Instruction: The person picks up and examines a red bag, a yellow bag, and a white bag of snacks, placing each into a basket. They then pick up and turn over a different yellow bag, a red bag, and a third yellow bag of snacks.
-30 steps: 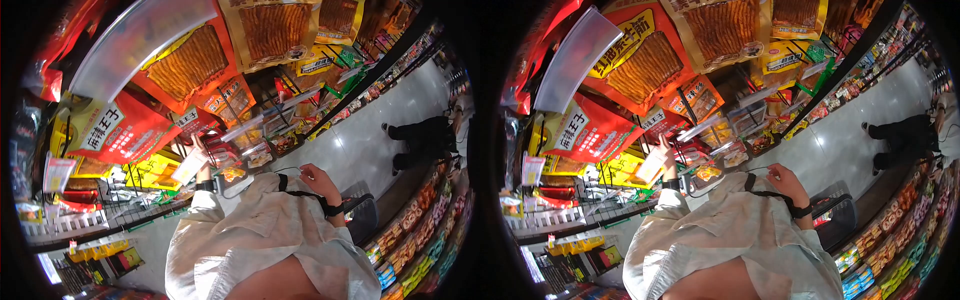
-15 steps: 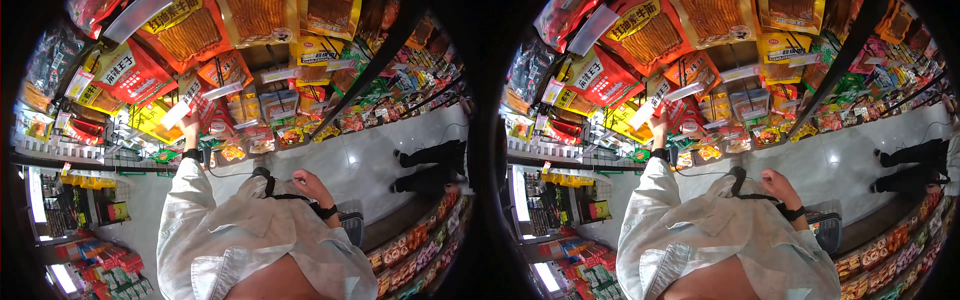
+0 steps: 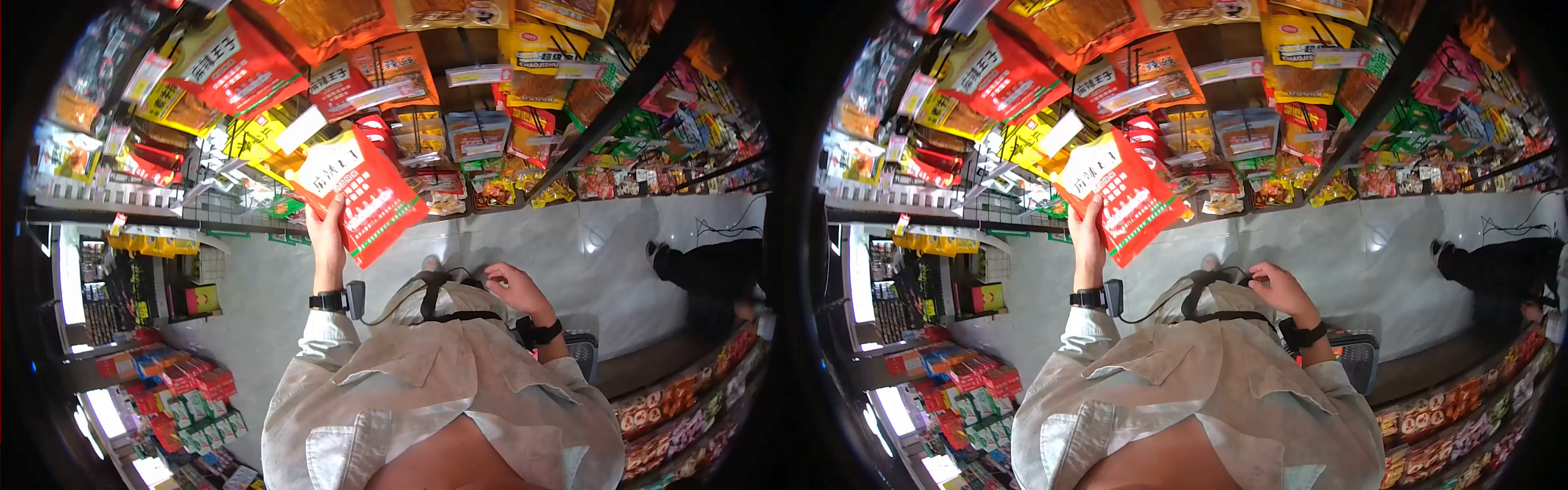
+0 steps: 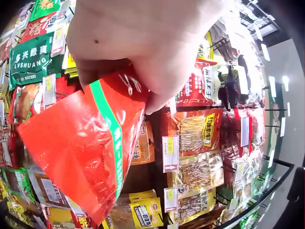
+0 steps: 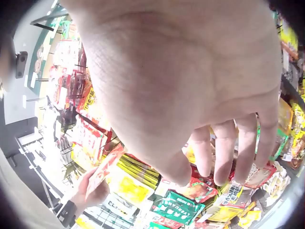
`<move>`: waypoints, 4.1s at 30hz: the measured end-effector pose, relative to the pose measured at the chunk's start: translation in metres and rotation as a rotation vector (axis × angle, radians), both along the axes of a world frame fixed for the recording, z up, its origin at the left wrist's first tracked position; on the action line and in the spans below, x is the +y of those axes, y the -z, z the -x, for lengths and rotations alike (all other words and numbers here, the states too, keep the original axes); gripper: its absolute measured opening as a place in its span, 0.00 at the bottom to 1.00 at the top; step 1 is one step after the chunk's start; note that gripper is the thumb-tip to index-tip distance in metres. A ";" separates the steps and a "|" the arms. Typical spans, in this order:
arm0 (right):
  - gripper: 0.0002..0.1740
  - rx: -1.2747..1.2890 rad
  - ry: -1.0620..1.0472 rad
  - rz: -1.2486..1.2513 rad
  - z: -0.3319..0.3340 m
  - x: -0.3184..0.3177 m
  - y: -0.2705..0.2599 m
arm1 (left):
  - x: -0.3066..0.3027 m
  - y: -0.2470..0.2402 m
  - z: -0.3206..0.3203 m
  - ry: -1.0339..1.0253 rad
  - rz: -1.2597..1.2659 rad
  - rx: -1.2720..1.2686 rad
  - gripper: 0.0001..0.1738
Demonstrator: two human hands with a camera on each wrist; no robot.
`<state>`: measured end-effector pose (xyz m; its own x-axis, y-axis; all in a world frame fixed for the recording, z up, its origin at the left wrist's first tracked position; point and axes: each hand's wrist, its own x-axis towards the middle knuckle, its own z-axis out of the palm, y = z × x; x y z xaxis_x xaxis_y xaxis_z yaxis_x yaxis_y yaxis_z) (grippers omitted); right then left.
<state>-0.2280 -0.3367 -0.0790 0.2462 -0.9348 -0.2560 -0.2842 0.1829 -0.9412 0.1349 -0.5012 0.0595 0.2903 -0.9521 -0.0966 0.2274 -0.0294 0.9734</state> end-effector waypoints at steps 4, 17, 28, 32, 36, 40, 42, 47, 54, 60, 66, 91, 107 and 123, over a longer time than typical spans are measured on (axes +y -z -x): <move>0.18 -0.037 0.024 -0.052 -0.022 -0.017 -0.042 | 0.042 0.002 -0.009 0.099 -0.076 -0.001 0.25; 0.28 -0.443 0.021 -0.242 -0.236 -0.001 -0.092 | 0.144 0.053 -0.123 0.458 -0.267 0.123 0.24; 0.30 -0.111 -0.026 0.015 -0.362 0.105 -0.138 | 0.200 0.120 -0.183 0.777 -0.593 0.703 0.33; 0.21 -0.009 -0.217 -0.020 -0.379 0.130 -0.158 | 0.212 0.127 -0.175 1.214 -0.420 0.796 0.30; 0.26 0.091 -0.004 -0.016 -0.356 0.155 -0.141 | 0.214 0.102 -0.154 1.165 -0.595 0.549 0.24; 0.30 -0.063 0.337 -0.006 -0.326 0.200 -0.122 | 0.239 0.128 -0.117 0.801 -0.459 0.093 0.27; 0.30 -0.114 0.494 -0.077 -0.307 0.226 -0.101 | 0.257 0.114 -0.100 0.834 -0.392 -0.032 0.27; 0.25 -0.187 0.812 -0.104 -0.237 0.296 -0.070 | 0.305 0.077 -0.040 1.140 -0.269 -0.197 0.22; 0.27 -0.253 1.051 0.044 -0.133 0.438 -0.048 | 0.409 0.093 0.070 1.375 -0.257 -0.138 0.21; 0.34 0.397 1.571 0.211 -0.063 0.543 -0.025 | 0.492 0.081 0.147 1.629 0.047 -0.481 0.36; 0.17 0.119 1.693 0.065 -0.041 0.607 -0.029 | 0.524 0.079 0.178 1.790 -0.060 -0.503 0.32; 0.17 0.092 0.281 -0.197 -0.137 0.387 -0.044 | 0.435 0.083 0.031 1.561 -0.130 -0.489 0.20; 0.21 0.139 -0.182 -0.162 -0.362 0.111 -0.094 | 0.227 0.123 -0.245 0.947 -0.286 -0.415 0.21; 0.23 0.009 -0.074 0.089 -0.401 -0.216 -0.059 | 0.090 0.115 -0.299 0.493 -0.460 -0.285 0.18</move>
